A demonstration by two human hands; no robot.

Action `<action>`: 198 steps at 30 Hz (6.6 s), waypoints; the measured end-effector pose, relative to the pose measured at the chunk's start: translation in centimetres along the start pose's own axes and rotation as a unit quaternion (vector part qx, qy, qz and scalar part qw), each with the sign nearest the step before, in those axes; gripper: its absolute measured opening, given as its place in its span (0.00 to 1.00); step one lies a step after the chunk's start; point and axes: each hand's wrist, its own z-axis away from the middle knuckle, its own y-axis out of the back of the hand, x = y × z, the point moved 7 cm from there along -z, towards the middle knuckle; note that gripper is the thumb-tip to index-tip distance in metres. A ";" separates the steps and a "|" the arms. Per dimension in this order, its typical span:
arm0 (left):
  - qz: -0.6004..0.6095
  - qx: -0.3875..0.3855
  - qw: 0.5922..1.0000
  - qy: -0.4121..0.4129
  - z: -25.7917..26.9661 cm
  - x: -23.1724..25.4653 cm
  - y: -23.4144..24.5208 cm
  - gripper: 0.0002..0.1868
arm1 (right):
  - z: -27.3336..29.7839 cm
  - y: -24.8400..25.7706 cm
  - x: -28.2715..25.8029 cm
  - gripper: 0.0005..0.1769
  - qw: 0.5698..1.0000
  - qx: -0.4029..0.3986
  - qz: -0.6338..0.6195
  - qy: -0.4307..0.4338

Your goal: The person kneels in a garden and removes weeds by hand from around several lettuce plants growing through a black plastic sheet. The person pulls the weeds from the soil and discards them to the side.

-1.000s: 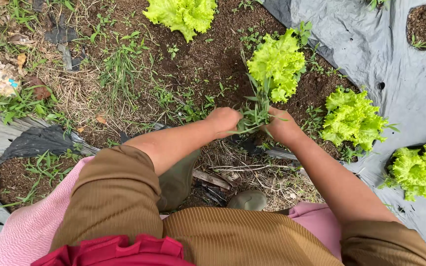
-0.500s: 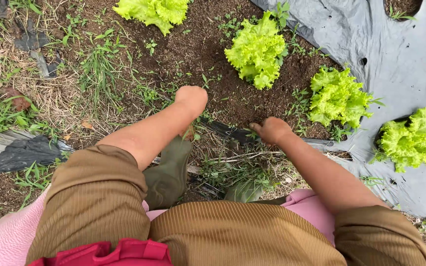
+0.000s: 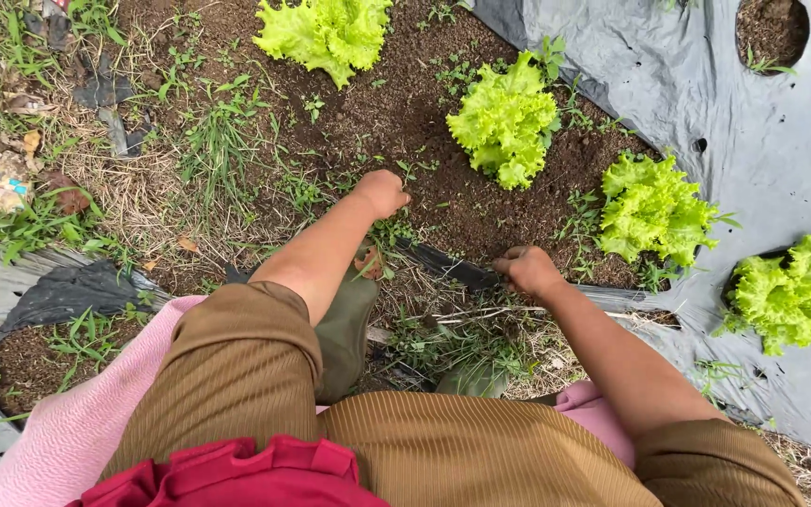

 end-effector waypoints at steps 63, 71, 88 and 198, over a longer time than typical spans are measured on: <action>0.074 0.099 0.988 -0.097 -8.2 11.5 6.0 0.20 | -7.8 6.4 -12.8 0.21 0.990 0.086 0.014 0.114; 0.052 0.113 0.985 -0.121 -3.0 14.7 10.7 0.18 | -6.7 3.9 -14.1 0.22 0.911 0.207 0.252 0.254; 0.074 0.135 0.984 -0.090 -4.7 12.3 9.5 0.15 | -7.0 1.9 -17.1 0.21 0.967 0.137 0.116 0.180; -0.049 0.103 0.981 -0.159 2.2 13.6 9.3 0.13 | -3.1 2.5 -12.1 0.07 0.832 0.154 0.380 0.374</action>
